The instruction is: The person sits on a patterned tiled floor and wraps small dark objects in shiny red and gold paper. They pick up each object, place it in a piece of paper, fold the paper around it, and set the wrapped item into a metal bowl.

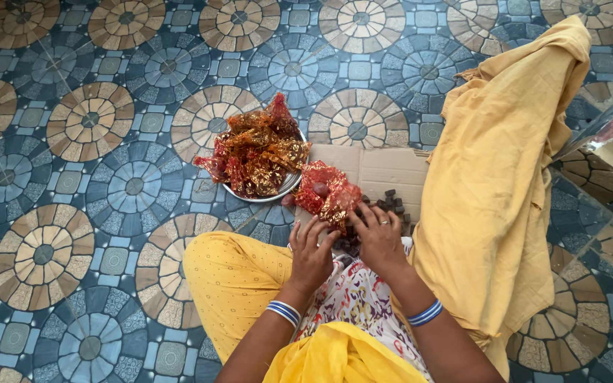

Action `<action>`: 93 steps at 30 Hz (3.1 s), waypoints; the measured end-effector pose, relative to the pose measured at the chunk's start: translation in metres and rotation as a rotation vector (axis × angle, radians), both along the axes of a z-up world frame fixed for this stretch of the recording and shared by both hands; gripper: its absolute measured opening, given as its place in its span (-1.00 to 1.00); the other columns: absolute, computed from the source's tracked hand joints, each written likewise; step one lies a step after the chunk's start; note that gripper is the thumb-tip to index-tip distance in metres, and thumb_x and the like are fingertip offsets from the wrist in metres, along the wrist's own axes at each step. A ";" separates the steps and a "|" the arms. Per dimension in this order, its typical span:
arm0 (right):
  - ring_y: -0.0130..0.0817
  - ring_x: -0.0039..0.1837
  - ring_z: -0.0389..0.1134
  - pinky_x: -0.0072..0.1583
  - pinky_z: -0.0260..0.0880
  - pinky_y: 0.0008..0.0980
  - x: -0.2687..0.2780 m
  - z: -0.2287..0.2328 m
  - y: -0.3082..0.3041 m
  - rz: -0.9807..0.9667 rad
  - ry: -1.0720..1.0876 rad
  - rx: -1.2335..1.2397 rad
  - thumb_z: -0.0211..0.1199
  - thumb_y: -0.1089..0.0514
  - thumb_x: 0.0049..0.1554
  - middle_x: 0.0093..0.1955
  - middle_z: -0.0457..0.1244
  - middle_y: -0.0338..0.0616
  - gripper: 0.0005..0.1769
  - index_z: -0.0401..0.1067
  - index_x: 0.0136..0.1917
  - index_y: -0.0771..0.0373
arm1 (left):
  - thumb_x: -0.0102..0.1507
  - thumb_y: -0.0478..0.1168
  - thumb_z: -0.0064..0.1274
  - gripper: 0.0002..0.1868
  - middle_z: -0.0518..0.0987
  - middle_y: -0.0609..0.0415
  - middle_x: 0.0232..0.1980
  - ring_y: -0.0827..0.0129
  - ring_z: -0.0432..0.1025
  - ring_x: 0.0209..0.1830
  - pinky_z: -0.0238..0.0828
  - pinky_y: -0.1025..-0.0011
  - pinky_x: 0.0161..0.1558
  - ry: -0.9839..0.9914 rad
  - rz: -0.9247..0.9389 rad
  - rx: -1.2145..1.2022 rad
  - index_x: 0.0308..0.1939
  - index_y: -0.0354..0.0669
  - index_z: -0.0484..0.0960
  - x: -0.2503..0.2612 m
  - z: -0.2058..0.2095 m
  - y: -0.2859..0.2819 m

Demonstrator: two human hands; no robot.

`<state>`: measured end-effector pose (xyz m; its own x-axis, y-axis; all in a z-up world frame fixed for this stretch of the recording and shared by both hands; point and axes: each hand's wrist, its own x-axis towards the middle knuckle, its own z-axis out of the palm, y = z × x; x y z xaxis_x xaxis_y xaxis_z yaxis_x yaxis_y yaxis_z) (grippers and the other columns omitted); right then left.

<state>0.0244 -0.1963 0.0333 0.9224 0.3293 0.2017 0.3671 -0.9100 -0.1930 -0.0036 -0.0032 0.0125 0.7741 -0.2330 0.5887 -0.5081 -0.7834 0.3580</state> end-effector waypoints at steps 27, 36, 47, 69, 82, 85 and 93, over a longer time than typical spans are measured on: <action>-0.04 0.49 0.14 0.39 0.08 0.08 0.019 -0.014 0.014 0.204 -0.105 0.290 0.24 0.12 0.12 0.48 0.15 -0.08 -0.82 0.55 0.00 0.08 | 0.19 -0.40 0.00 -0.52 0.27 -0.20 0.47 -0.17 0.02 0.57 -0.12 -0.17 0.48 0.203 0.020 -0.054 0.21 -0.07 0.56 0.016 -0.015 -0.007; -0.09 0.51 0.13 0.45 0.05 0.06 0.015 0.003 0.021 0.300 -0.129 0.283 0.25 0.14 0.15 0.46 0.19 -0.11 -0.82 0.55 0.03 0.11 | 0.15 -0.36 0.05 -0.63 0.33 -0.12 0.46 -0.10 0.01 0.61 -0.19 -0.16 0.50 0.269 0.043 0.011 0.05 -0.13 0.63 0.020 -0.020 0.002; -0.06 0.46 0.15 0.38 0.06 0.16 0.024 0.007 -0.011 0.137 0.099 0.143 0.39 0.07 0.01 0.42 0.22 -0.06 -0.81 0.55 -0.09 0.12 | 0.11 -0.34 0.15 -0.89 0.41 0.00 0.42 0.04 0.01 0.59 -0.29 -0.21 0.50 0.380 0.144 0.053 -0.32 -0.04 0.70 0.028 -0.018 0.014; -0.43 0.06 0.40 0.13 0.43 -0.41 0.037 -0.053 -0.074 -0.059 0.728 1.374 0.35 0.32 0.18 0.03 0.41 -0.12 -0.80 0.52 0.10 0.36 | 0.43 0.07 -0.10 -0.46 0.59 -0.01 0.23 0.23 0.55 0.17 0.54 0.14 0.19 1.325 -0.352 -1.979 0.41 -0.10 0.37 0.042 -0.044 -0.019; -0.35 0.11 0.46 0.11 0.48 -0.40 0.040 -0.031 -0.044 -0.172 0.444 0.885 0.40 0.12 0.12 0.11 0.38 -0.08 -0.59 0.49 0.21 0.25 | 0.27 -0.12 0.26 -0.53 0.63 -0.20 -0.02 0.19 0.56 -0.15 0.47 0.30 -0.11 1.008 -0.016 -0.630 0.22 -0.18 0.61 0.061 -0.051 -0.072; -0.38 -0.05 0.47 -0.01 0.47 -0.40 0.044 -0.037 -0.043 -0.179 0.336 0.776 0.38 0.13 0.14 -0.06 0.43 -0.10 -0.75 0.57 0.06 0.28 | 0.10 -0.20 0.36 -0.44 0.58 -0.08 0.04 0.19 0.54 -0.05 0.50 0.33 -0.03 0.770 0.027 -0.447 0.17 -0.15 0.59 0.059 -0.044 -0.076; -0.52 -0.18 0.34 -0.14 0.36 -0.47 0.061 -0.065 -0.071 -0.260 0.600 1.304 0.30 0.24 0.20 -0.19 0.40 -0.24 -0.88 0.53 -0.02 0.35 | 0.16 -0.29 0.26 -0.86 0.67 -0.03 -0.14 0.21 0.60 -0.14 0.53 0.30 -0.07 0.690 0.034 -0.531 -0.21 -0.19 0.75 0.061 -0.033 -0.061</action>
<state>0.0852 -0.2674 -0.0313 0.9775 0.0322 -0.2084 -0.2085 0.0000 -0.9780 0.0579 -0.0644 -0.0206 0.9995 -0.0315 0.0101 -0.0229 -0.4365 0.8994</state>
